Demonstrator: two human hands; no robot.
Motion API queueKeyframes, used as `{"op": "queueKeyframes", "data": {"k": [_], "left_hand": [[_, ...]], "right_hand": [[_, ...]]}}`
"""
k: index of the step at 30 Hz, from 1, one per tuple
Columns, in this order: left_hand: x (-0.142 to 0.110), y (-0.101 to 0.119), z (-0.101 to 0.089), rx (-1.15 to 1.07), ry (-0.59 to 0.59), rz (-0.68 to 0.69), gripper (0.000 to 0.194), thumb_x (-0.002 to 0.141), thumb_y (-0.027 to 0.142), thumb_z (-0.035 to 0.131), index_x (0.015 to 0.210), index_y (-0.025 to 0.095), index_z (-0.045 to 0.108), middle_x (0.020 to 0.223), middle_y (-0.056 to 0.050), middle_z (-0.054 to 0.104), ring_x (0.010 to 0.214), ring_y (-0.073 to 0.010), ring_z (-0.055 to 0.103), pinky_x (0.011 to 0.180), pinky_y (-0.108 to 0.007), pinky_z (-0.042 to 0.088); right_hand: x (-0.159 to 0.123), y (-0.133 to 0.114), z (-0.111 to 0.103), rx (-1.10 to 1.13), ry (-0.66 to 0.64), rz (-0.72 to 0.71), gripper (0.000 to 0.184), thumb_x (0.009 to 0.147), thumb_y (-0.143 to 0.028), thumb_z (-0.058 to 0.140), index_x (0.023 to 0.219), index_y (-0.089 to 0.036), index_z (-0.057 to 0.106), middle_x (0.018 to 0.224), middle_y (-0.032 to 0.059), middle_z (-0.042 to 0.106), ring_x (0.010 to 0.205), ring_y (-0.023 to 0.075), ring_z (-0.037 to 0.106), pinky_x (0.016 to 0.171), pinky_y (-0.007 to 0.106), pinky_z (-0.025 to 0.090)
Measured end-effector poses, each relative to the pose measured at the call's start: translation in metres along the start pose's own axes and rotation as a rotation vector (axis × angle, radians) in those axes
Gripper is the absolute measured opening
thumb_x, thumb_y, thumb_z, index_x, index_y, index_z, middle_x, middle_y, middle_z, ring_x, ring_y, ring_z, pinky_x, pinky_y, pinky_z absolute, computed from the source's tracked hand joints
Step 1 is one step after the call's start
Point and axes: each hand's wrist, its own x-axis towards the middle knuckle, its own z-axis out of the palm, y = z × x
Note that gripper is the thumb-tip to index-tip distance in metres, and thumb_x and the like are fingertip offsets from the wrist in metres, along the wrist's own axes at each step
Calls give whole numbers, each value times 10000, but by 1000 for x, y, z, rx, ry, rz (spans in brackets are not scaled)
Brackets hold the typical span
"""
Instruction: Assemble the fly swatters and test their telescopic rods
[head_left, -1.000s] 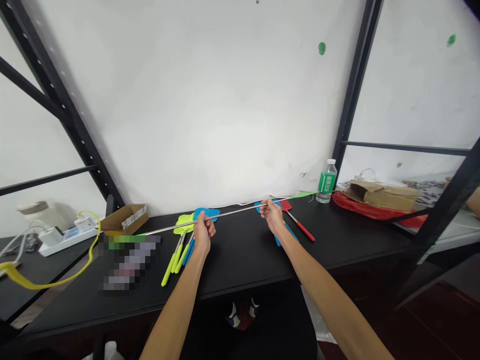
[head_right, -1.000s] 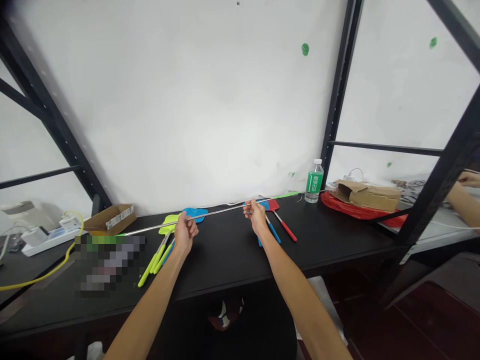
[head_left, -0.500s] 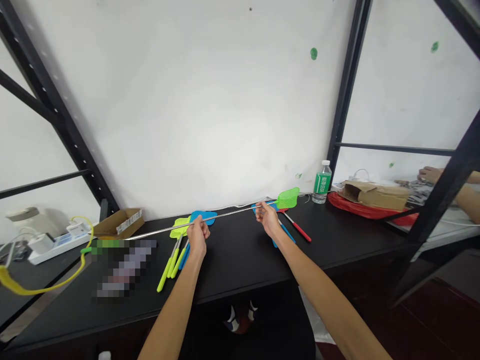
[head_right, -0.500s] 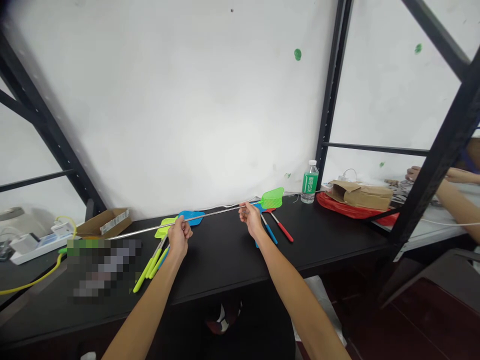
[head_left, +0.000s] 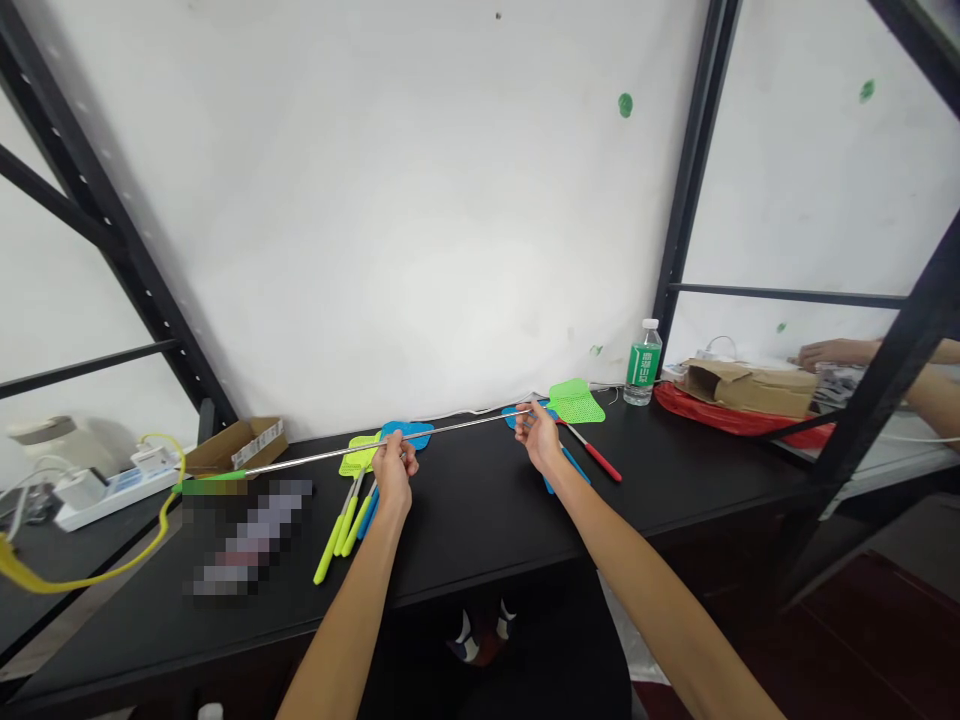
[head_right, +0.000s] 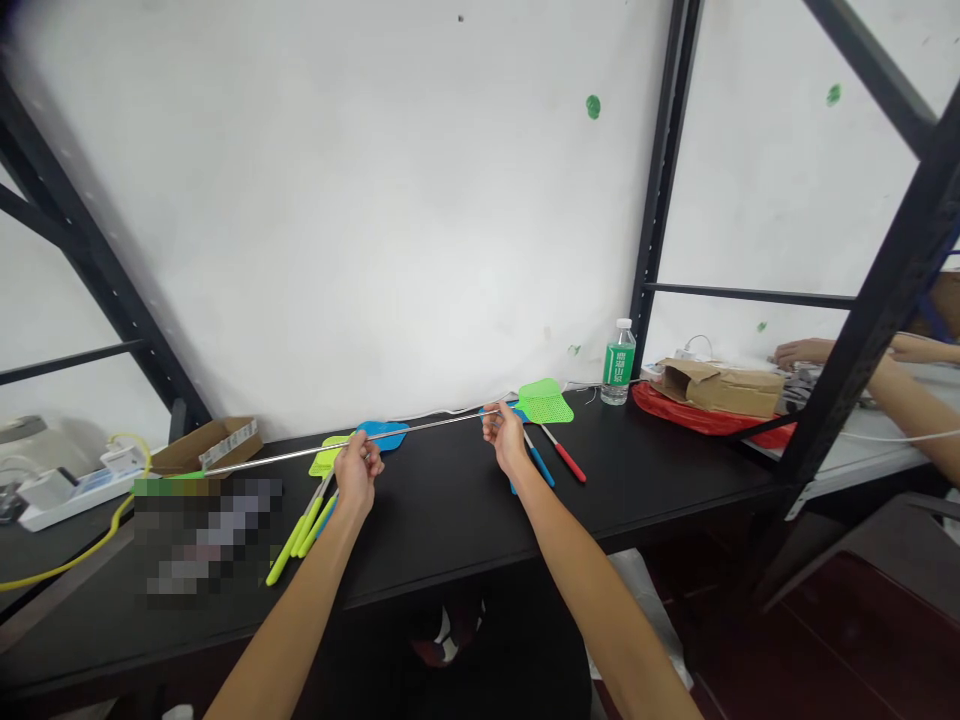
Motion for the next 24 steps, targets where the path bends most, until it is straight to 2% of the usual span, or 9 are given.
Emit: {"op": "queueKeyframes", "data": {"k": [3, 5, 7, 9, 14, 16, 21, 24], "left_hand": [[-4, -5, 3, 119, -169, 15, 370, 796, 455, 655, 660, 193, 432, 513, 67, 422, 399, -52, 348, 380, -180, 260], [-8, -8, 6, 194, -305, -22, 357, 811, 492, 638, 699, 184, 496, 501, 55, 452, 392, -60, 366, 380, -184, 261], [-10, -11, 8, 239, -383, -69, 356, 818, 517, 622, 752, 175, 548, 493, 46, 477, 386, -68, 384, 381, -188, 271], [-8, -13, 7, 237, -352, -91, 377, 823, 539, 599, 750, 171, 562, 478, 42, 478, 377, -74, 388, 379, -193, 281], [1, -10, -2, 92, -65, -47, 428, 867, 565, 482, 653, 193, 482, 456, 45, 428, 370, -81, 362, 357, -201, 271], [1, -9, -3, 74, -47, -27, 411, 875, 545, 473, 652, 200, 465, 462, 48, 417, 375, -81, 352, 353, -199, 261], [-4, -8, 2, 112, -129, -46, 402, 878, 530, 466, 647, 200, 461, 459, 47, 407, 380, -84, 356, 365, -206, 280], [-4, -7, 3, 92, -73, -27, 379, 864, 505, 475, 640, 200, 457, 483, 49, 405, 381, -82, 349, 354, -211, 260]], "right_hand": [[2, 1, -1, 18, 27, -20, 389, 798, -587, 610, 747, -202, 635, 541, -12, 500, 463, 109, 459, 411, 231, 354], [3, 1, -2, 28, 50, -30, 420, 808, -619, 590, 729, -207, 621, 512, -24, 460, 443, 106, 436, 407, 235, 348], [6, 1, -4, 52, 88, -44, 436, 824, -628, 566, 707, -209, 599, 495, -34, 430, 431, 101, 415, 403, 235, 339], [8, -1, -6, 102, 150, -70, 435, 854, -610, 537, 694, -207, 576, 485, -43, 405, 423, 92, 397, 400, 228, 328], [9, -6, -10, 218, 289, -118, 411, 917, -542, 481, 697, -200, 537, 457, -71, 350, 391, 74, 355, 401, 217, 314], [9, -6, -11, 233, 295, -120, 399, 928, -522, 472, 703, -199, 536, 456, -74, 347, 386, 76, 350, 397, 219, 309], [10, -6, -12, 257, 327, -108, 380, 962, -465, 413, 715, -201, 529, 451, -79, 330, 372, 76, 338, 392, 216, 303], [10, -6, -13, 237, 311, -116, 375, 959, -458, 411, 716, -198, 529, 450, -77, 332, 372, 75, 333, 389, 212, 297]]}}
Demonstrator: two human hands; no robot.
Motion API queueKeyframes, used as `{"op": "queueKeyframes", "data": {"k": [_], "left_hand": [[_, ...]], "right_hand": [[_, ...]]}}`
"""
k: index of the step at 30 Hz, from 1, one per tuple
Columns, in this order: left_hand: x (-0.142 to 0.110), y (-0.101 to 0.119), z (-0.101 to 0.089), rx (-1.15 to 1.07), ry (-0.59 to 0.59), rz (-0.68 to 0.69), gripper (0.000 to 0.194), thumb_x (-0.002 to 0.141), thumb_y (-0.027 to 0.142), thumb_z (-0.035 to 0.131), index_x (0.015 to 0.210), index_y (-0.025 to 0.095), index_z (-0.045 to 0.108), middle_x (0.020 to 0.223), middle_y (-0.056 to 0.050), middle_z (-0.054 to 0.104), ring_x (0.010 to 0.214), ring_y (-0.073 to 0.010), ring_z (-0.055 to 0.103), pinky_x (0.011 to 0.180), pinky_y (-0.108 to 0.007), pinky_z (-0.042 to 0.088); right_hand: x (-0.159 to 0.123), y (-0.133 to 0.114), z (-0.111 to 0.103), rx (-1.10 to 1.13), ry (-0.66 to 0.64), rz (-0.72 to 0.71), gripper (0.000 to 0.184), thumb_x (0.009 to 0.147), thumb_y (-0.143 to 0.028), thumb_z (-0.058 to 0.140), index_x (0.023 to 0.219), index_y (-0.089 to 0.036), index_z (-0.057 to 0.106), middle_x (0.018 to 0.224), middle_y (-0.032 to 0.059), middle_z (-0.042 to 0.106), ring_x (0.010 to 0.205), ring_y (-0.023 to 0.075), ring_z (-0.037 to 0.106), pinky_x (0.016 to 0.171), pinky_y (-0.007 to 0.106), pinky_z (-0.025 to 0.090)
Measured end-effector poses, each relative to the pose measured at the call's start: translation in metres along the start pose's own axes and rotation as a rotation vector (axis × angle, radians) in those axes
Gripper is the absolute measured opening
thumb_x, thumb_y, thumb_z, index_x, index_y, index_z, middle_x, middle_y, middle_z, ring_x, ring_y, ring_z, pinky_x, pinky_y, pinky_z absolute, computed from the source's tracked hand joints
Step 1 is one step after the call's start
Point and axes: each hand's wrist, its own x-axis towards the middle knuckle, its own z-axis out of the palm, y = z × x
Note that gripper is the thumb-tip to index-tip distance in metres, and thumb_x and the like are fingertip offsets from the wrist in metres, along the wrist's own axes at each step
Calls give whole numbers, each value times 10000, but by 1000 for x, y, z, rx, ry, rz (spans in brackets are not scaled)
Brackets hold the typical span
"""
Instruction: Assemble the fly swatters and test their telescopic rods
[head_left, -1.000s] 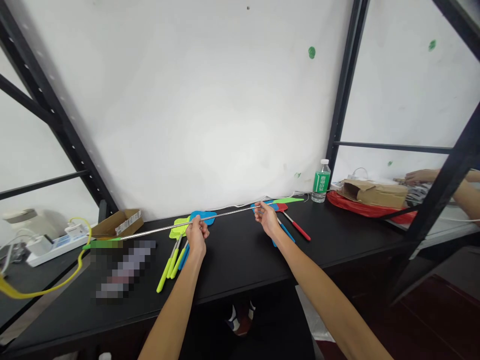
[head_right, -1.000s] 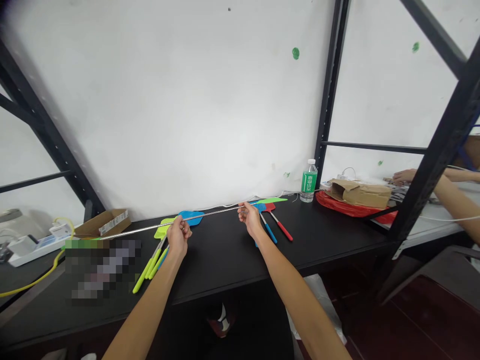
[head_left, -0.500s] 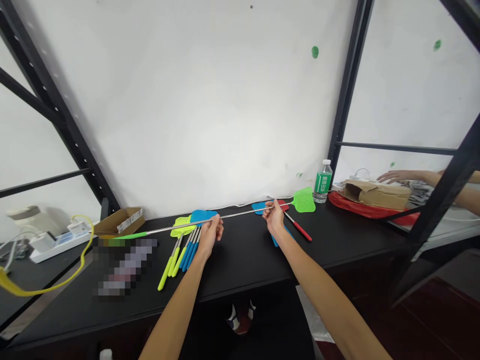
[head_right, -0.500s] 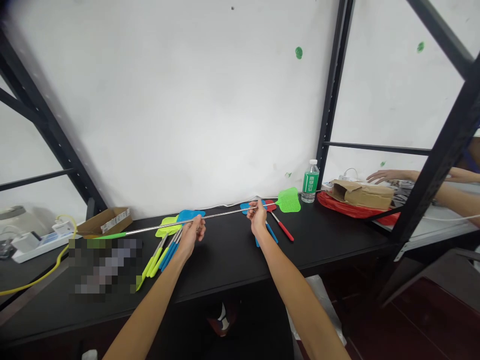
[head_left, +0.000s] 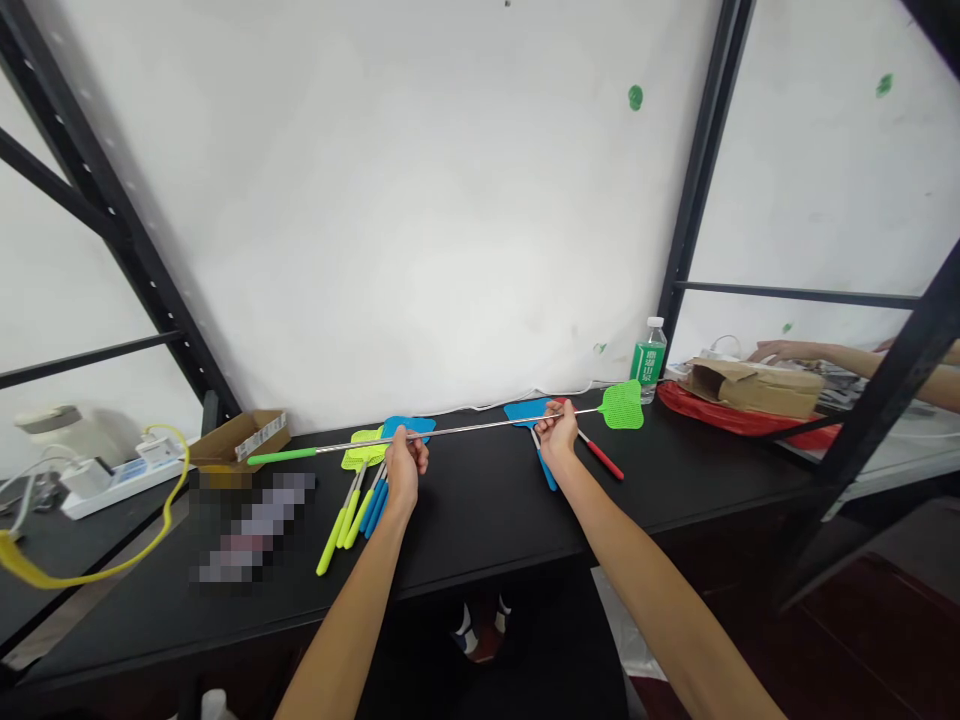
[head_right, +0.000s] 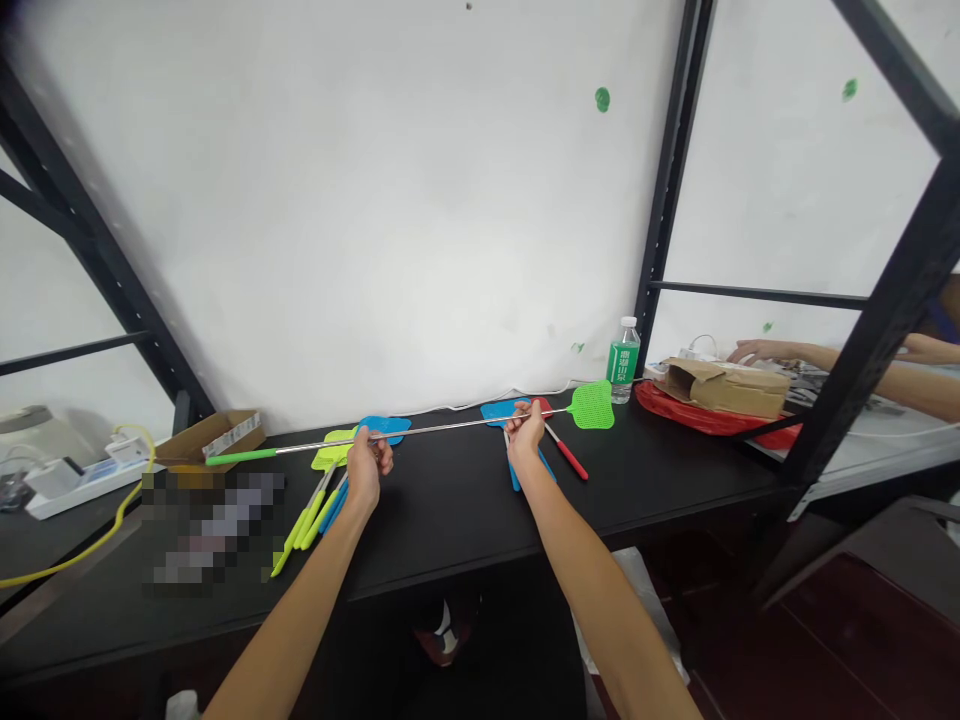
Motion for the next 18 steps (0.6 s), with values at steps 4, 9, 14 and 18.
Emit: {"op": "queueKeyframes", "data": {"k": [4, 9, 14, 18], "left_hand": [[3, 4, -5, -47, 222, 24, 365, 840, 461, 488, 596, 215, 372, 475, 78, 304, 367, -68, 260, 346, -214, 195], [4, 9, -11, -60, 349, 19, 431, 839, 490, 468, 571, 234, 247, 471, 85, 201, 374, -62, 188, 364, -223, 144], [0, 5, -6, 28, 243, 100, 413, 862, 423, 446, 564, 234, 230, 466, 77, 206, 389, -63, 164, 384, -220, 136], [-3, -4, 4, 74, 32, 65, 463, 891, 450, 412, 519, 229, 249, 445, 67, 218, 385, -62, 167, 392, -220, 133]], "right_hand": [[2, 1, -2, -57, 28, -47, 423, 946, -510, 393, 673, -203, 496, 433, -77, 313, 359, 75, 308, 371, 214, 273], [8, 4, -6, -167, 37, -140, 476, 922, -584, 369, 611, -224, 398, 411, -85, 264, 336, 78, 284, 362, 223, 250], [8, 8, -3, -194, 29, -178, 449, 917, -541, 392, 597, -226, 412, 392, -77, 287, 339, 85, 291, 366, 230, 258], [-1, 15, 2, -247, -134, -155, 470, 912, -562, 398, 601, -216, 461, 401, -65, 313, 350, 89, 308, 379, 233, 254]]}}
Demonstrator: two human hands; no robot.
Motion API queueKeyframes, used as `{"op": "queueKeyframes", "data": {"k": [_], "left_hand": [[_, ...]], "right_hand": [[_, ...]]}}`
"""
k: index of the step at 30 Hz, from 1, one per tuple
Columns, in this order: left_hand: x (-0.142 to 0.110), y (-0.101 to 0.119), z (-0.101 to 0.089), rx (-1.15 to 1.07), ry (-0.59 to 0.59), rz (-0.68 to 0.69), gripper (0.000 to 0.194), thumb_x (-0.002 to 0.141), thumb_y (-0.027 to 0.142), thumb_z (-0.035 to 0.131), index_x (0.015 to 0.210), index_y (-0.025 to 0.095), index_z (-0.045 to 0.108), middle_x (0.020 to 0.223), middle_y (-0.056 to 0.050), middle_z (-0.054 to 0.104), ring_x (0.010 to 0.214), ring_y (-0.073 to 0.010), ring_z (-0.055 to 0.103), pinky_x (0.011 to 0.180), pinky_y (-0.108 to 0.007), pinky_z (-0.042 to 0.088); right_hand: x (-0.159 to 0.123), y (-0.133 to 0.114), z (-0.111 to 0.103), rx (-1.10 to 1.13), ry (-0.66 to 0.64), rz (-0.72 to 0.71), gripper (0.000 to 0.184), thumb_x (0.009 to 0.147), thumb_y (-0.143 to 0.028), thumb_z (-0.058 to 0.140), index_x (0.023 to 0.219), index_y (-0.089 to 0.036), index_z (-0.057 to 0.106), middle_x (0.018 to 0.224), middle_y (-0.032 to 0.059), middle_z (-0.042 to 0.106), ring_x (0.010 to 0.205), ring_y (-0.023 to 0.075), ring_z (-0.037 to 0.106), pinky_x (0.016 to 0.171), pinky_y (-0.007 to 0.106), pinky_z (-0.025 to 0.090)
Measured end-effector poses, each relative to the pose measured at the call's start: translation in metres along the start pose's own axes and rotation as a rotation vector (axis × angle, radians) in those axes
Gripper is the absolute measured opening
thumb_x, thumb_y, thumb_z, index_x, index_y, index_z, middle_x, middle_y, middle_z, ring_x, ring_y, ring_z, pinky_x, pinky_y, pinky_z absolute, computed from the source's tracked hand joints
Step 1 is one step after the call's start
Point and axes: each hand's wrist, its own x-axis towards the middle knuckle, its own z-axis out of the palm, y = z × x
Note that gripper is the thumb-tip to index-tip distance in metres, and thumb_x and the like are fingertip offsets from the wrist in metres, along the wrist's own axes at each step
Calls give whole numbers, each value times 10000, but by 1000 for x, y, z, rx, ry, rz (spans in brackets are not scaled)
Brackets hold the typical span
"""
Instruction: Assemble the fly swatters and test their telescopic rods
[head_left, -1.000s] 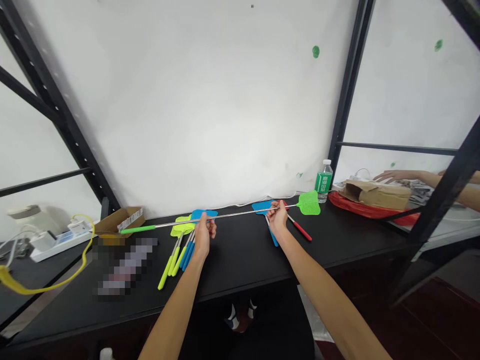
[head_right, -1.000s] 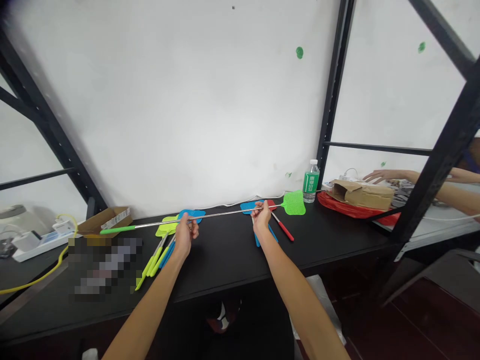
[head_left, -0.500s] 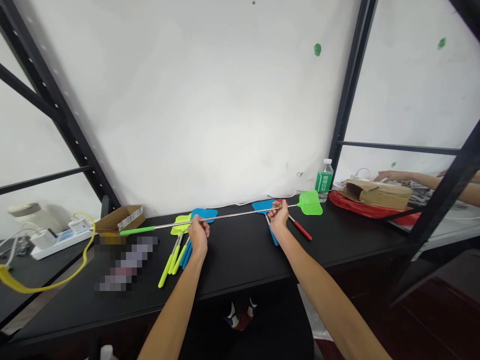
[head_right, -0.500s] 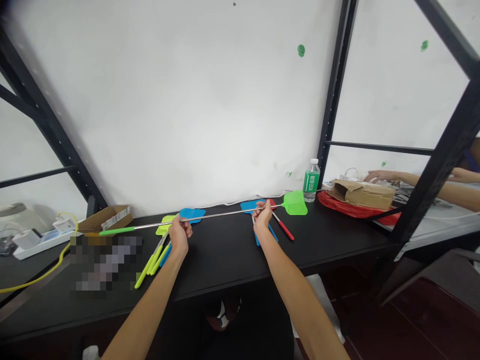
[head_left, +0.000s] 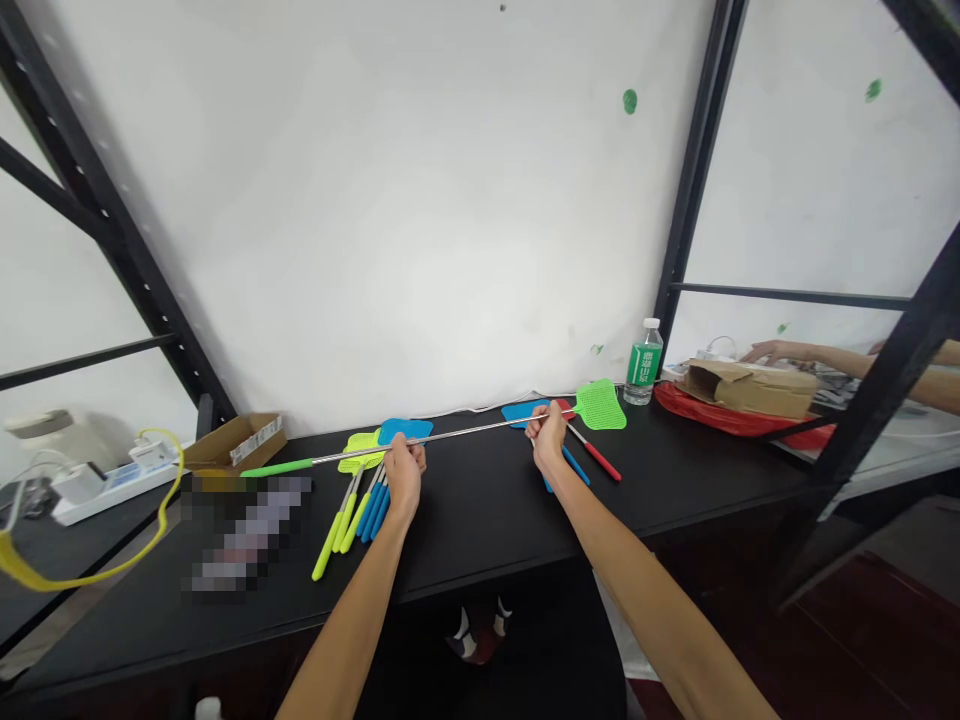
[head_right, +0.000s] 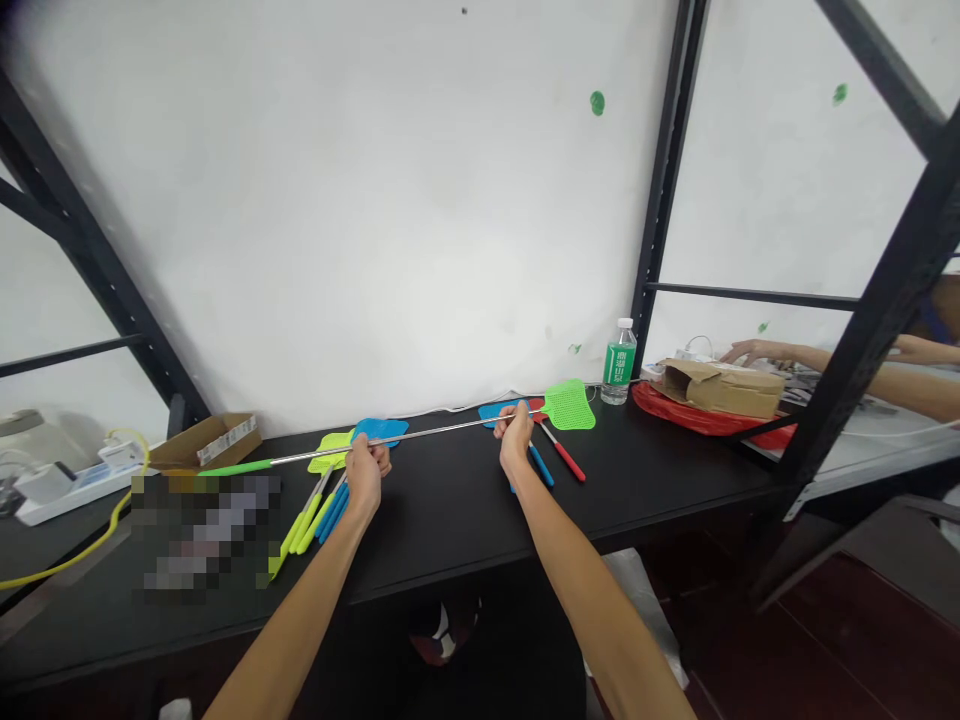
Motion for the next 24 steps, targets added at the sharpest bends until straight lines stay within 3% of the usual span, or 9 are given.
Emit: {"op": "queueKeyframes", "data": {"k": [4, 6, 8, 11, 15, 18, 24], "left_hand": [[1, -6, 2, -12, -156, -48, 498, 903, 506, 372, 502, 223, 283, 422, 66, 211, 378, -63, 145, 394, -219, 112], [4, -6, -1, -10, -166, -47, 504, 901, 508, 370, 495, 225, 276, 420, 67, 201, 379, -63, 139, 394, -220, 111], [8, -5, -5, -10, -104, -32, 499, 897, 488, 376, 487, 227, 264, 423, 65, 202, 378, -64, 152, 392, -221, 120], [13, -1, -10, -50, 66, 10, 448, 880, 430, 393, 510, 233, 236, 445, 69, 204, 378, -64, 167, 387, -220, 130], [16, 5, -15, -85, 203, 38, 374, 836, 372, 421, 553, 238, 216, 464, 75, 217, 376, -62, 164, 379, -219, 124], [16, 7, -15, -79, 220, 45, 353, 816, 353, 428, 559, 239, 214, 466, 73, 221, 374, -61, 171, 378, -220, 125], [15, 4, -13, -79, 171, 28, 367, 822, 363, 409, 536, 238, 217, 453, 70, 203, 368, -64, 156, 376, -225, 125]], "right_hand": [[-7, 4, 4, -30, -196, 36, 518, 898, -624, 393, 654, -194, 548, 429, -45, 373, 363, 91, 326, 392, 239, 260], [-9, 4, 5, -18, -265, 86, 524, 889, -640, 401, 687, -188, 572, 440, -42, 387, 369, 90, 325, 397, 238, 257], [-10, 2, 5, 7, -305, 149, 499, 878, -643, 435, 736, -189, 583, 455, -46, 397, 378, 89, 326, 401, 236, 256], [-11, -6, 3, 92, -265, 186, 450, 861, -653, 497, 809, -210, 565, 484, -67, 370, 394, 88, 319, 404, 232, 264], [-6, -18, -4, 247, -138, 169, 536, 875, -720, 414, 663, -228, 394, 506, -68, 298, 409, 88, 281, 397, 247, 282], [-1, -22, -8, 266, -77, 150, 578, 906, -717, 330, 597, -232, 274, 501, -55, 284, 412, 89, 258, 393, 262, 290], [2, -16, -4, 102, -74, 74, 530, 928, -643, 409, 612, -227, 319, 487, -59, 339, 397, 85, 298, 395, 254, 279]]}}
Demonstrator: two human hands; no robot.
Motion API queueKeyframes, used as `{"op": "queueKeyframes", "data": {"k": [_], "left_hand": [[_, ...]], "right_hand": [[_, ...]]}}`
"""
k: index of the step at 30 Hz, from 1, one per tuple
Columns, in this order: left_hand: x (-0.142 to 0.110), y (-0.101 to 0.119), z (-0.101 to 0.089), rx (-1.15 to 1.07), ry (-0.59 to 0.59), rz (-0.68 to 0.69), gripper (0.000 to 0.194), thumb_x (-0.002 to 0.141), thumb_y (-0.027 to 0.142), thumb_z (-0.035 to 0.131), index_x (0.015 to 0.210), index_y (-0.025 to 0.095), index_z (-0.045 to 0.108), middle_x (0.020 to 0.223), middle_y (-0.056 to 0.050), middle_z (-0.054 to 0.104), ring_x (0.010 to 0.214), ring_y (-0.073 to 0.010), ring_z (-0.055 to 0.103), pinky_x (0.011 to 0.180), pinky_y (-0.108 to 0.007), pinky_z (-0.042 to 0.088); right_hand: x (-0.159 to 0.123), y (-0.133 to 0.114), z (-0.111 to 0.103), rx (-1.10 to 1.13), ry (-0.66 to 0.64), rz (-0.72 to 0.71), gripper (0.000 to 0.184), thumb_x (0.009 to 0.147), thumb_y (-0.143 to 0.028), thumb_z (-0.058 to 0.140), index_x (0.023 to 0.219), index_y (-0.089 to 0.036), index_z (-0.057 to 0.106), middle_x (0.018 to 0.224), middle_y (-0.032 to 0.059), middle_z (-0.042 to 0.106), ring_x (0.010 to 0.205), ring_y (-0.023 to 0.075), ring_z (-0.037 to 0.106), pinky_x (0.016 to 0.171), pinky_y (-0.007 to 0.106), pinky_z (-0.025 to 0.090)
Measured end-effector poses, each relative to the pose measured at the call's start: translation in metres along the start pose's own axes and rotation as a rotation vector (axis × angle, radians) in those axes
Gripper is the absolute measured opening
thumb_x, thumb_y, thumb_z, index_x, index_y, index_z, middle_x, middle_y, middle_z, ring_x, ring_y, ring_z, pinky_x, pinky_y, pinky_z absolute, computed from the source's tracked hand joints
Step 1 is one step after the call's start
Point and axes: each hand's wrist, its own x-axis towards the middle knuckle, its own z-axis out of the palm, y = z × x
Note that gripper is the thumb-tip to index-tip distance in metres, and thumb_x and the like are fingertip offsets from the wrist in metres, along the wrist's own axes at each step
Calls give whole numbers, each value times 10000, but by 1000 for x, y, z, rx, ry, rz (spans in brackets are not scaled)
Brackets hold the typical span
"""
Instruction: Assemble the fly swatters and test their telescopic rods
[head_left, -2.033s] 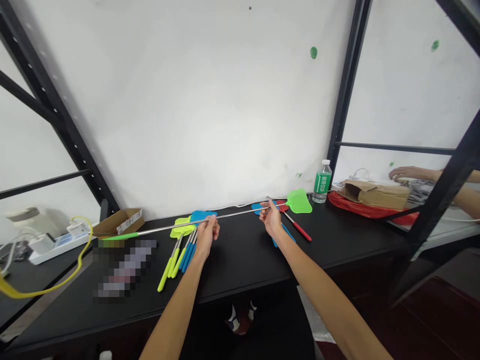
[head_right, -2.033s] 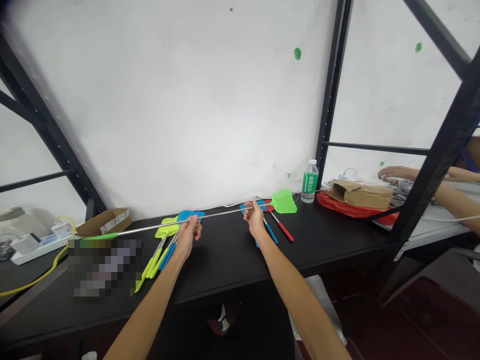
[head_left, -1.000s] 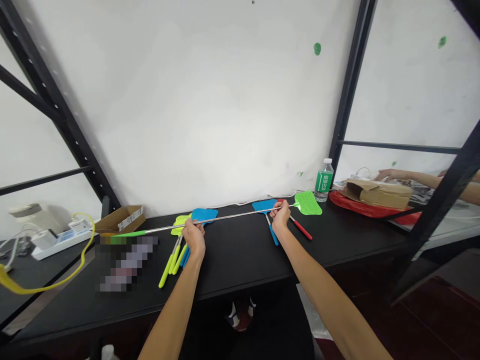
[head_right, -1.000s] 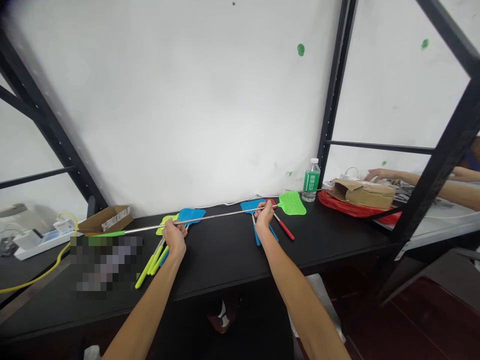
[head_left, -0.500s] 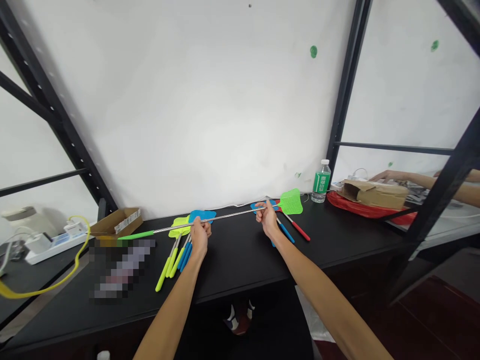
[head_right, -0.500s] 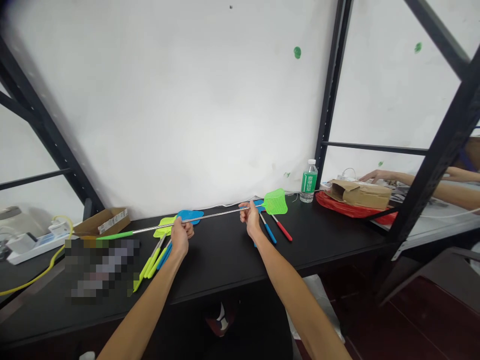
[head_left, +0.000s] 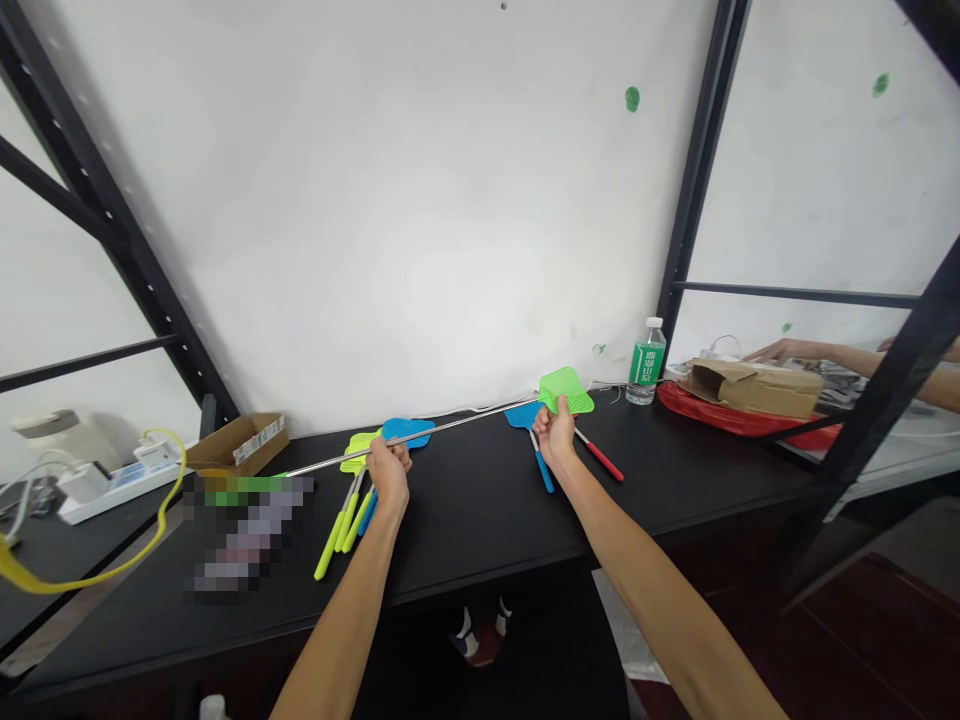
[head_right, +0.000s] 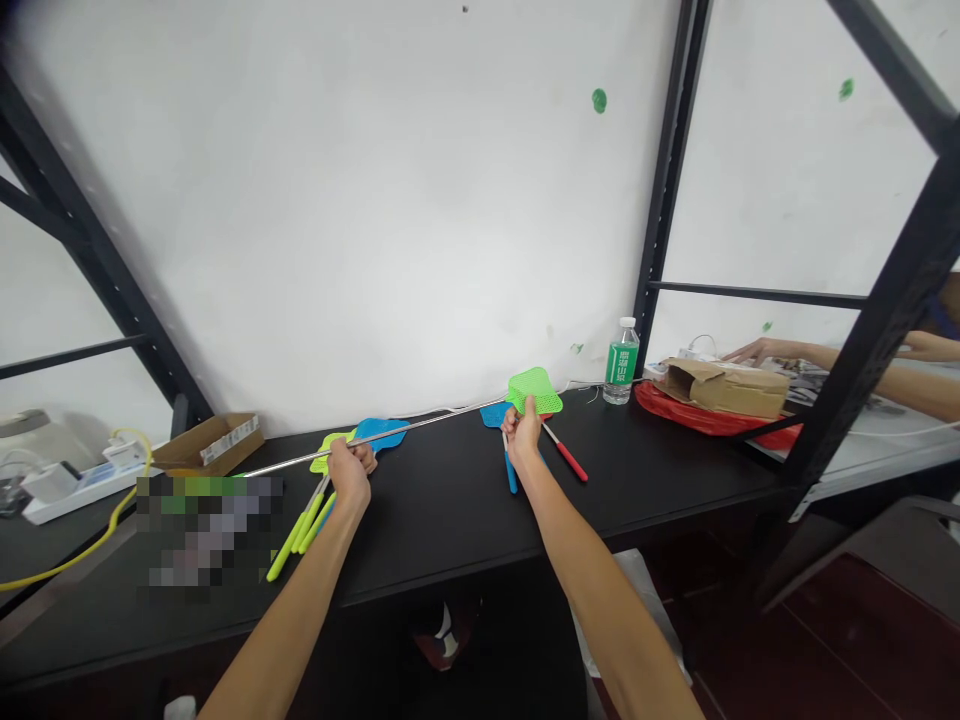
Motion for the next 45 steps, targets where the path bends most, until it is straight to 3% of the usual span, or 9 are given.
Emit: {"op": "queueKeyframes", "data": {"k": [9, 15, 17, 23, 26, 30, 37, 45], "left_hand": [[-6, -2, 2, 24, -159, -28, 464, 879, 441, 376, 487, 231, 242, 430, 58, 195, 381, -70, 150, 395, -229, 123], [-9, -1, 4, 45, -303, -57, 526, 860, 498, 451, 448, 220, 279, 420, 60, 194, 375, -62, 154, 396, -228, 123], [-7, 3, 2, -3, -259, -71, 515, 846, 500, 474, 458, 219, 284, 427, 65, 199, 372, -62, 164, 391, -226, 132], [8, 9, -12, -200, 130, -58, 444, 825, 499, 409, 515, 229, 242, 427, 76, 187, 354, -72, 159, 368, -234, 146], [11, 5, -14, -221, 153, -69, 367, 785, 410, 420, 535, 231, 220, 446, 78, 174, 351, -72, 160, 370, -233, 131], [9, 1, -12, -233, 103, -70, 321, 748, 357, 420, 549, 235, 201, 471, 78, 158, 355, -70, 157, 373, -232, 125], [-1, 1, -4, -236, -26, -69, 315, 759, 337, 433, 565, 235, 207, 490, 79, 177, 357, -69, 176, 374, -230, 167], [-16, -8, 10, -109, -339, -166, 462, 848, 481, 411, 489, 234, 259, 415, 58, 200, 359, -74, 168, 367, -226, 159]], "right_hand": [[-3, 0, 2, 33, -112, 37, 425, 889, -602, 515, 714, -216, 484, 515, -68, 391, 409, 76, 336, 412, 227, 301], [0, -14, -3, 107, -51, 58, 447, 882, -645, 494, 780, -211, 513, 539, -68, 384, 420, 79, 341, 402, 232, 305], [3, -17, -6, 121, 13, 49, 452, 892, -649, 472, 788, -211, 505, 529, -74, 369, 412, 78, 333, 399, 232, 307], [17, -19, -21, 150, 239, -25, 466, 914, -619, 453, 682, -220, 387, 480, -85, 341, 394, 69, 330, 394, 223, 318], [20, -14, -23, 67, 281, -99, 448, 895, -597, 504, 678, -226, 378, 467, -81, 376, 391, 73, 354, 381, 222, 303], [19, -10, -19, 32, 302, -115, 414, 874, -576, 543, 702, -211, 449, 458, -82, 407, 383, 68, 356, 373, 214, 294], [10, -3, -8, -54, 229, -129, 412, 834, -576, 593, 703, -195, 506, 449, -72, 436, 393, 69, 366, 381, 211, 297], [-7, 11, 10, -179, 3, -130, 459, 844, -605, 557, 768, -159, 632, 458, -49, 452, 399, 77, 365, 384, 224, 272]]}}
